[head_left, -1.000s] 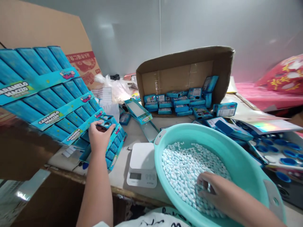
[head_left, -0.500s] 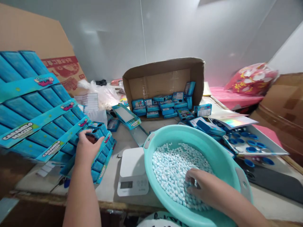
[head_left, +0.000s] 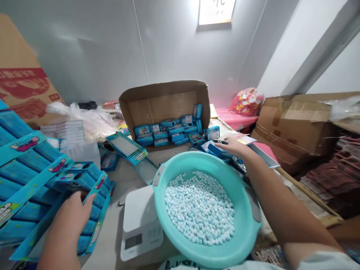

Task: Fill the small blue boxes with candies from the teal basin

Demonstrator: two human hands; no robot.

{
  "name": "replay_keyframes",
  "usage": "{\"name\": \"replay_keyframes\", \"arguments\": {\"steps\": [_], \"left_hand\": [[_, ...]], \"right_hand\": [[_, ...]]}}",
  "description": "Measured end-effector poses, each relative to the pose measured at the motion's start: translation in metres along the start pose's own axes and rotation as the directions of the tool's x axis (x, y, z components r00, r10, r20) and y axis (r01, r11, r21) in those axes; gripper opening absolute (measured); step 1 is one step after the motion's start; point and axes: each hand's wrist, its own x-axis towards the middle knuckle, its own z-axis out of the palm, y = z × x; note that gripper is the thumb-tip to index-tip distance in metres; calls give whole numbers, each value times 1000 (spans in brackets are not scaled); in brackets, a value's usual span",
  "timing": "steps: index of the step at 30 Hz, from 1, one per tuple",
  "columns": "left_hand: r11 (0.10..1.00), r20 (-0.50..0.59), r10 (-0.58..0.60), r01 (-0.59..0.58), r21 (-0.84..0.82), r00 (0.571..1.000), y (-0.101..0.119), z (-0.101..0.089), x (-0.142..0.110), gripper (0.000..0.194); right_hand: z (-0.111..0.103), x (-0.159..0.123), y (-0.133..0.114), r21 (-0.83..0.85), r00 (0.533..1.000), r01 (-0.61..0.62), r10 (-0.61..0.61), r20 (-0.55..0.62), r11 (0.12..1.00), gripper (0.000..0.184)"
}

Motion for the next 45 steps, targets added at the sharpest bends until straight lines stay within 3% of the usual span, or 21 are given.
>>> {"name": "replay_keyframes", "arguments": {"steps": [2,4,7,9,11,13,14,15,16,17,18,21,23,25,30,32,36,38,40,42,45], "left_hand": [[984,20,13,-17,179,1000,11,-6,-14,31],[975,-121,4,24,223,993,31,-14,-36,34],[995,-452,95,-79,56,887,68,-18,-72,43],[963,-509,80,-199,-183,857,97,-11,-93,41],[793,-327,-27,-179,-583,945,130,4,-111,43],[507,115,47,76,-859,992,164,22,-124,61],[422,324,207,215,-881,923,181,31,-129,71],[404,480,356,331,-853,801,195,39,-132,75],[415,562,456,393,-821,690,208,48,-134,75],[424,594,500,419,-802,630,218,55,-135,71],[420,593,493,422,-803,637,225,63,-134,64],[341,437,313,330,-880,843,235,81,-130,45],[342,316,219,231,-911,923,235,87,-127,41],[385,259,207,165,-908,944,234,88,-128,43],[415,263,213,157,-896,941,228,81,-135,44],[446,298,154,203,-872,942,222,78,-137,41],[399,295,149,216,-891,944,213,78,-135,39],[342,297,148,233,-910,943,213,80,-133,40],[314,318,109,271,-910,942,215,84,-130,39],[281,331,83,297,-913,940,217,87,-129,37],[229,325,100,296,-927,940,215,92,-130,39]], "right_hand": [[12,16,8,-25,991,-31,34,130,999,93],[20,19,13,-29,988,-17,21,156,999,97],[13,0,12,39,998,45,-47,50,998,93],[2,-31,-1,73,968,230,-220,-125,971,86],[-6,-76,-26,61,827,512,-472,-306,857,82],[-7,-124,-57,94,703,701,-663,-257,707,100],[-5,-145,-72,106,644,764,-745,-174,636,110],[-1,-161,-83,113,582,812,-805,-114,572,116],[4,-171,-91,108,534,844,-842,-81,525,119],[10,-174,-94,92,510,859,-858,-67,504,122],[16,-170,-92,67,518,855,-853,-67,514,124],[35,-129,-70,-27,672,740,-740,-14,672,118],[49,-97,-59,-88,740,672,-660,132,735,84],[65,-76,-64,-122,734,679,-668,123,724,48],[116,-85,-110,-90,456,890,-881,126,448,35],[130,-101,-118,-87,443,896,-888,124,435,36],[130,-136,-110,25,518,839,-811,271,544,38],[122,-155,-100,145,436,850,-831,345,506,48],[117,-171,-91,222,270,903,-887,374,368,59],[119,-180,-83,215,160,942,-909,385,257,60],[130,-170,-73,112,170,965,-892,420,237,58]]}}
